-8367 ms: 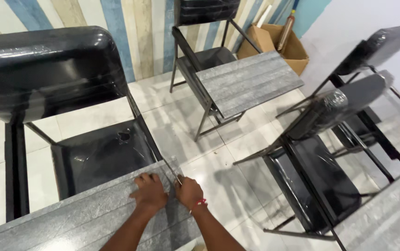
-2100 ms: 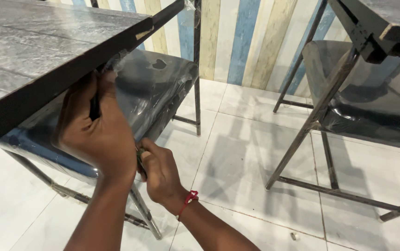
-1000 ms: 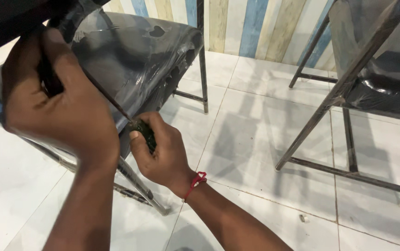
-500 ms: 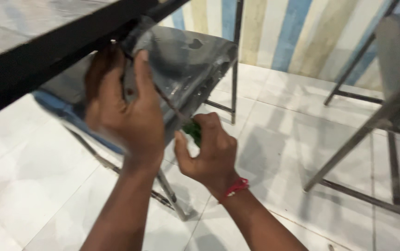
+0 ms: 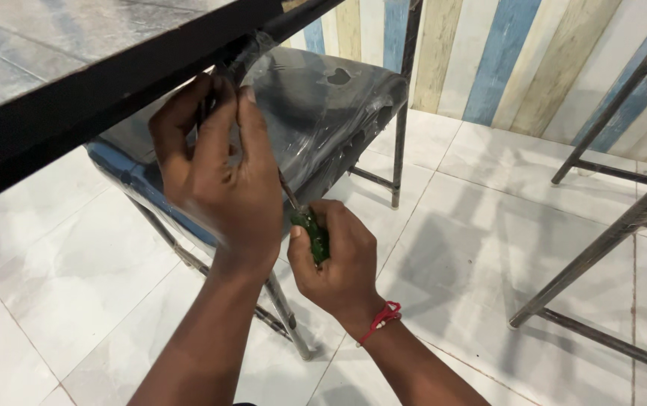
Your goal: The person uses a screwdriver to attach a plastic-wrapped chair back to a metal frame, then places a gray tabletop onto the frame and secures it with screws. The person works on one chair at a time in a room with multiple similar chairs.
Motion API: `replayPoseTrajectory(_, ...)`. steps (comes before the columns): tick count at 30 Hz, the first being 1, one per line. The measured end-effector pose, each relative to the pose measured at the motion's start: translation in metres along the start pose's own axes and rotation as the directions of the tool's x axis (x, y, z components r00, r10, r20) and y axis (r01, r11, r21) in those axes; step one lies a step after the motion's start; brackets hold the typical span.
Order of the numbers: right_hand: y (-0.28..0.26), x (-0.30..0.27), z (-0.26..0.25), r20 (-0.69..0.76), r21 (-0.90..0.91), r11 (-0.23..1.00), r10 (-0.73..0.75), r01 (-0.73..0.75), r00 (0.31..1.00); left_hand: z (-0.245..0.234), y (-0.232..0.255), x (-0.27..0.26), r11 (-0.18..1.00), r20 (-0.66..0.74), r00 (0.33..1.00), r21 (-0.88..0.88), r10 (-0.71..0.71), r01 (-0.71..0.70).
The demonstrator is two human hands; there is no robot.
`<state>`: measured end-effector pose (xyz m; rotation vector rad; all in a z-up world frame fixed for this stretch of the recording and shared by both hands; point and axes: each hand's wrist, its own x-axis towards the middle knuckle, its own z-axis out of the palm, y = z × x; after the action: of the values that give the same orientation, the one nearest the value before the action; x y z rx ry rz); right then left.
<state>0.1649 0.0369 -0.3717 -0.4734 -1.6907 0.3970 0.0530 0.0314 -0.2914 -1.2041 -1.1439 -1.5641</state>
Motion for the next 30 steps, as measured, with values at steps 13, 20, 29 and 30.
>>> replayPoseTrajectory(13,0.01,0.008,-0.02,0.204,0.154,0.962,0.193,-0.227,0.96,0.005,-0.005,0.0,0.999,-0.037,0.999,0.03,0.034,-0.033)
replayPoseTrajectory(20,0.004,0.01,-0.024,0.29,0.144,0.957,0.201,-0.251,0.936,0.004,-0.004,0.001,0.997,-0.048,0.996,-0.013,0.076,-0.077)
replayPoseTrajectory(29,-0.006,0.003,-0.009,0.245,0.315,0.893,0.25,-0.321,0.937,0.001,0.001,0.006,1.0,-0.052,0.998,0.008,0.029,-0.028)
replayPoseTrajectory(30,-0.004,0.002,-0.011,0.273,0.312,0.894,0.24,-0.321,0.932,0.001,0.001,0.006,0.997,-0.053,0.996,0.037,0.075,-0.073)
